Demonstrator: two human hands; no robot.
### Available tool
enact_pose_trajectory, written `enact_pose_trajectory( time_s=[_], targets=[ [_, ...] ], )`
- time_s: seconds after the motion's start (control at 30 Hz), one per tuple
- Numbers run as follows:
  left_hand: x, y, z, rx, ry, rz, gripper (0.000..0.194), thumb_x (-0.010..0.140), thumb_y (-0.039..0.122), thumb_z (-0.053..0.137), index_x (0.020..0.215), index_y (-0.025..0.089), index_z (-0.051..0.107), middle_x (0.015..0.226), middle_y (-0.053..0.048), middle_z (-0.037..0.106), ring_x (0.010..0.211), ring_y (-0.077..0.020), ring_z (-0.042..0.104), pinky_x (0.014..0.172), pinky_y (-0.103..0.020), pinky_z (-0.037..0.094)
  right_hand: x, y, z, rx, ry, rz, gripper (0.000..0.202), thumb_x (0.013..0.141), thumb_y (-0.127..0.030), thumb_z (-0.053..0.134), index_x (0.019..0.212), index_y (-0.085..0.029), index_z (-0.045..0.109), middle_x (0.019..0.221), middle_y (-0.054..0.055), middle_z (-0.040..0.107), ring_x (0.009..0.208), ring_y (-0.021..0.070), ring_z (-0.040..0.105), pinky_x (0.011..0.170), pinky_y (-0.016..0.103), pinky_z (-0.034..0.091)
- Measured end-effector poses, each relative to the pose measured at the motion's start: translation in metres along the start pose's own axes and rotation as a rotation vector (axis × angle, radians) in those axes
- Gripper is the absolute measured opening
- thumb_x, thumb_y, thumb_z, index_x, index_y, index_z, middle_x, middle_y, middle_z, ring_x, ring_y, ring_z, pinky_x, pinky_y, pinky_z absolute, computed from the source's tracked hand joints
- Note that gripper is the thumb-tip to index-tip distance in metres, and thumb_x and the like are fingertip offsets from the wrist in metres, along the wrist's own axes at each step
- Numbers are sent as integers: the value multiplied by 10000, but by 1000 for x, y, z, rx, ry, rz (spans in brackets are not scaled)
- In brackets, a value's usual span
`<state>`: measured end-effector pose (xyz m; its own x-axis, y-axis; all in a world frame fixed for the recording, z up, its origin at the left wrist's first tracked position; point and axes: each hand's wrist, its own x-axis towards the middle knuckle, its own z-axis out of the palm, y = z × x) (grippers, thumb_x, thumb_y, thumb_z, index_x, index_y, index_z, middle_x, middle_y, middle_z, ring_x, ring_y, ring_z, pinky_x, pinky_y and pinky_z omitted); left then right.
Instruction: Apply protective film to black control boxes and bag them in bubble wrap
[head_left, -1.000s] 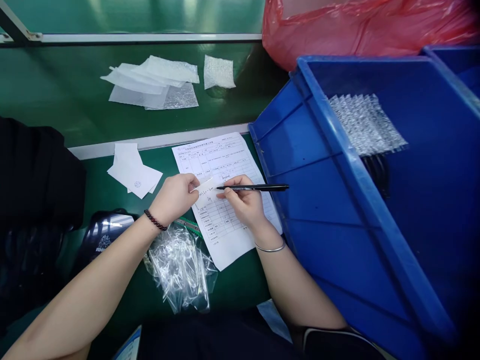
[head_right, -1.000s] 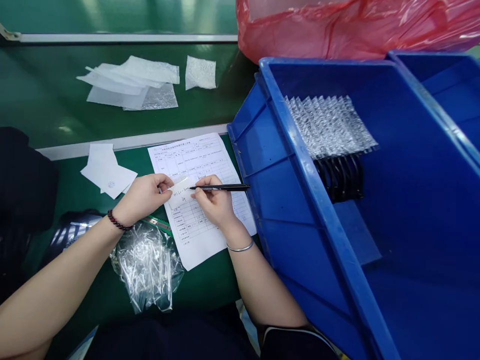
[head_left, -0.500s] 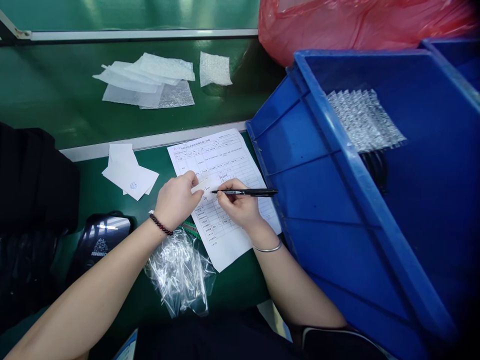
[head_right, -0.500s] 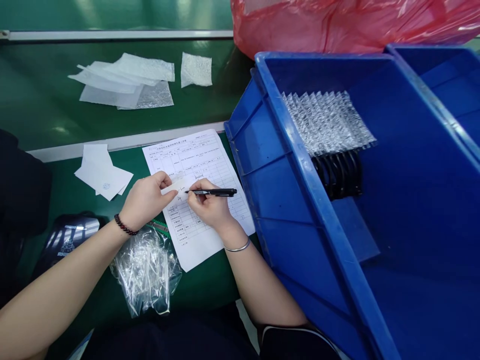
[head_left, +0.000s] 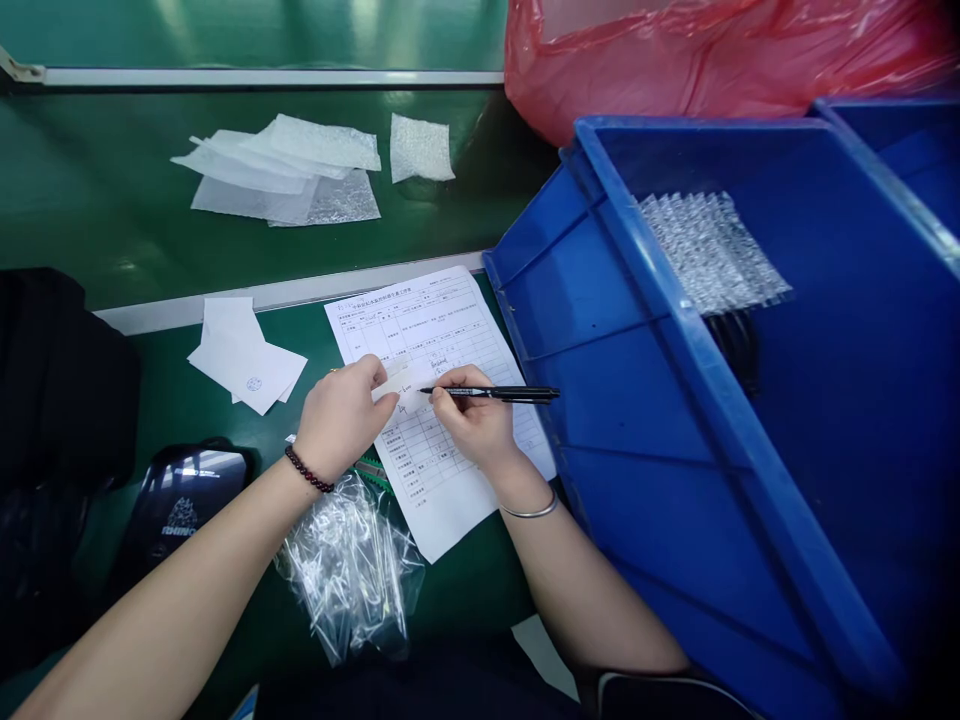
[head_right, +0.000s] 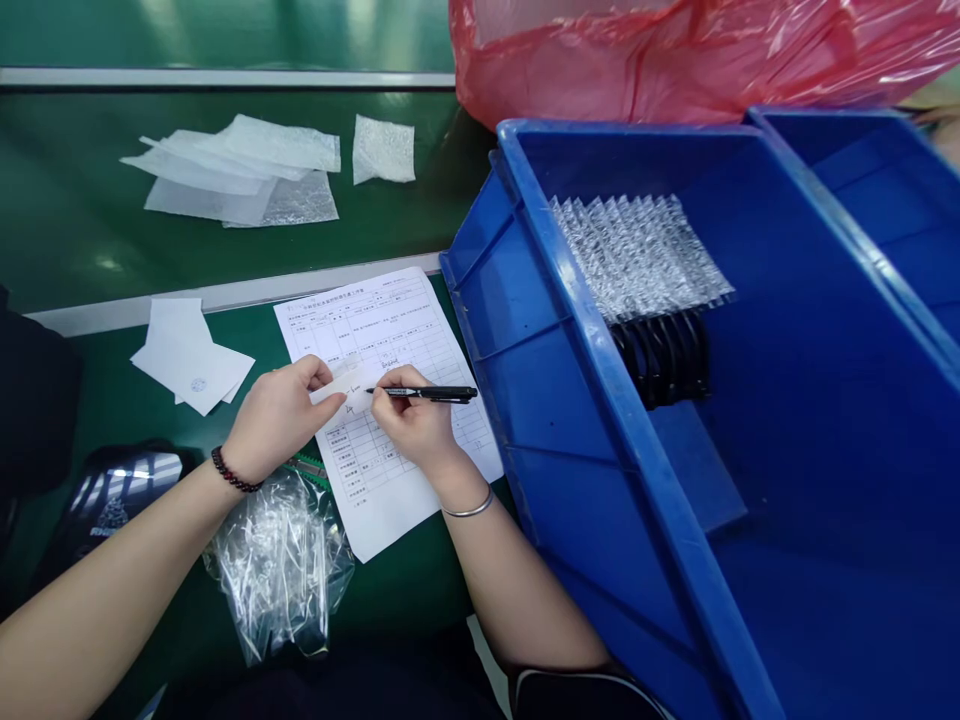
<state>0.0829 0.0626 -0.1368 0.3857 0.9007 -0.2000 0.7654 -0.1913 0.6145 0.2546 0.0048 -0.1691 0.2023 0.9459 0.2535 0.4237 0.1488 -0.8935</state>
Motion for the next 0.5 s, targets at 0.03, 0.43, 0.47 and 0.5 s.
enact_pose_trajectory(
  time_s=[0.03,0.43,0.47,0.5],
  targets=[
    [0,0,0,-1,3,2,123,804,320,604,801,227,523,823,-48,649,727,-225,578,571,-288,330,0,0,0,-10,15,4,47,800,-201,570,761,-219,550,655,-20,562,563,127,522,516,270,438],
    [0,4,-1,21,-22,-31,126,814,320,597,818,226,514,842,-49,658,758,-250,574,588,-307,324,-1,-1,2,10,-6,-5,78,795,-189,585,730,-211,550,636,-34,536,527,105,483,481,251,397],
    [0,4,-1,22,-25,-31,125,817,322,594,819,226,514,841,-48,656,760,-249,573,588,-307,323,0,-1,2,7,-6,-7,77,795,-188,583,729,-211,552,637,-32,538,532,106,488,481,251,399],
    [0,4,-1,23,-26,-31,125,819,324,591,819,226,514,840,-48,654,762,-249,572,587,-308,322,0,-1,2,7,-9,-10,74,796,-188,581,731,-211,553,640,-31,540,537,108,493,483,252,402]
  ],
)
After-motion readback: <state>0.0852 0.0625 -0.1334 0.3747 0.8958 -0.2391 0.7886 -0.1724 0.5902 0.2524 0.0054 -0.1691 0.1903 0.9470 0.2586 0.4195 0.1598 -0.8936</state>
